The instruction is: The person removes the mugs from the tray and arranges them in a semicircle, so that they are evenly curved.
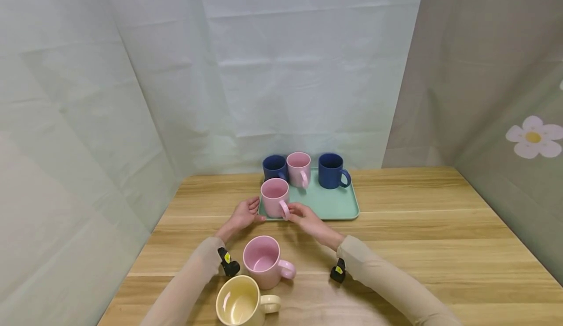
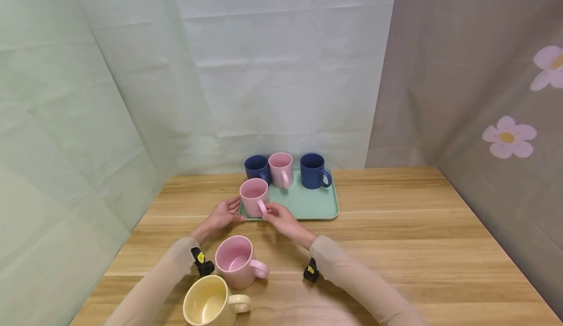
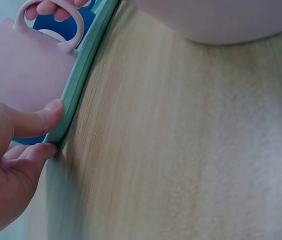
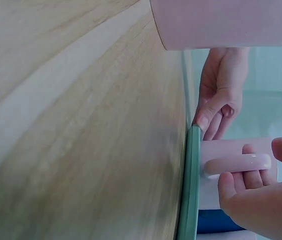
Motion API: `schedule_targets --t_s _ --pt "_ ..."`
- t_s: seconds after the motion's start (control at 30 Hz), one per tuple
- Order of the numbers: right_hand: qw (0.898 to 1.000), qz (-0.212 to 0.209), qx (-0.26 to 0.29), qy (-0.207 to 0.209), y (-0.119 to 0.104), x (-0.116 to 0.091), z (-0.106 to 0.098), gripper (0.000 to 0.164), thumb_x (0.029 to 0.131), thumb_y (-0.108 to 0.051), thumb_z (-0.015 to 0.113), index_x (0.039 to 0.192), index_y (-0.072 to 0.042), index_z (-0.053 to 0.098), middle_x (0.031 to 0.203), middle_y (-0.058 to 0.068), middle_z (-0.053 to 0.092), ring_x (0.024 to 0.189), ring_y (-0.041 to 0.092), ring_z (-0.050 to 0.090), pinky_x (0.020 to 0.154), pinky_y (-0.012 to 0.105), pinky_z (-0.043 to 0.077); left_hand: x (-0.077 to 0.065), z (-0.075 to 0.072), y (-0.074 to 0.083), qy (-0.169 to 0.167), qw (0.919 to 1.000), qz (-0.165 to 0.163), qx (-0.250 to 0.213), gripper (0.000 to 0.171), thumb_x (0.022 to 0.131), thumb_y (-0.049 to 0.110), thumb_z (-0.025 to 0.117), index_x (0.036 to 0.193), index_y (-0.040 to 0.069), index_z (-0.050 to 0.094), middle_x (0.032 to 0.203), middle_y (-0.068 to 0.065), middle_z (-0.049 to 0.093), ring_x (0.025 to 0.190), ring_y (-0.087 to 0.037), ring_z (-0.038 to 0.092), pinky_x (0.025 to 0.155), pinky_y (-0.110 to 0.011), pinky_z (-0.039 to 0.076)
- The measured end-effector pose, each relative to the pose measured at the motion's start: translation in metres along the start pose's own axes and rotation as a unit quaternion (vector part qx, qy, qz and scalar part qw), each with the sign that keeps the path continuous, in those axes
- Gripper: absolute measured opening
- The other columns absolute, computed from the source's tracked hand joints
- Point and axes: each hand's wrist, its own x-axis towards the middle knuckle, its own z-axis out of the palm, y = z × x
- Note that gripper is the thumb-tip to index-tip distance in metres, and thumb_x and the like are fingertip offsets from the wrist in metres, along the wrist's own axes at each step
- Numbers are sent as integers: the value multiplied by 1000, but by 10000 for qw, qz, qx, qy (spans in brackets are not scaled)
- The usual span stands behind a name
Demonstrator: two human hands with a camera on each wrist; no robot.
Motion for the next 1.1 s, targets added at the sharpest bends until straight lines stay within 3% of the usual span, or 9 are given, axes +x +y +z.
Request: schedule_targets --t_s 0.23,0.43,0.63,0.87,1.1 --pt "9996 126 35 251 -1 8 9 24 99 -13 51 110 6 60 103 14 63 94 15 54 88 27 46 -1 -2 0 -49 10000 -5 54 81 79 -14 67 145 -18 19 150 -35 25 139 -44 30 115 -46 33" --pt "9984 155 113 527 -1 16 16 33 103 -19 44 92 11 54 79 1 52 79 14 47 77 28 41 -1 -1 -2 -15 10000 -49 59 81 79 -13 68 145 -18 20 150 -34 25 139 -43 31 115 -46 33" --pt "9976 238 284 584 -1 23 18 42 105 -24 39 90 14 50 75 2 48 78 20 48 77 32 41 -1 -1 1 18 10000 -67 39 81 79 -14 67 144 -18 21 150 -34 26 139 -44 31 115 -46 34" --pt "9915 334 929 846 -2 23 12 30 103 -14 42 82 6 50 69 1 43 70 16 42 71 27 38 1 0 2 32 9998 -200 -68 81 80 -15 65 146 -16 19 152 -32 23 141 -42 29 116 -45 32" --pt "9868 318 1026 1211 -2 17 10 27 102 -9 43 82 7 51 68 0 43 69 15 43 69 27 39 -1 0 2 -24 9996 -225 -152 80 81 -15 64 146 -16 18 153 -32 22 142 -42 27 117 -46 30"
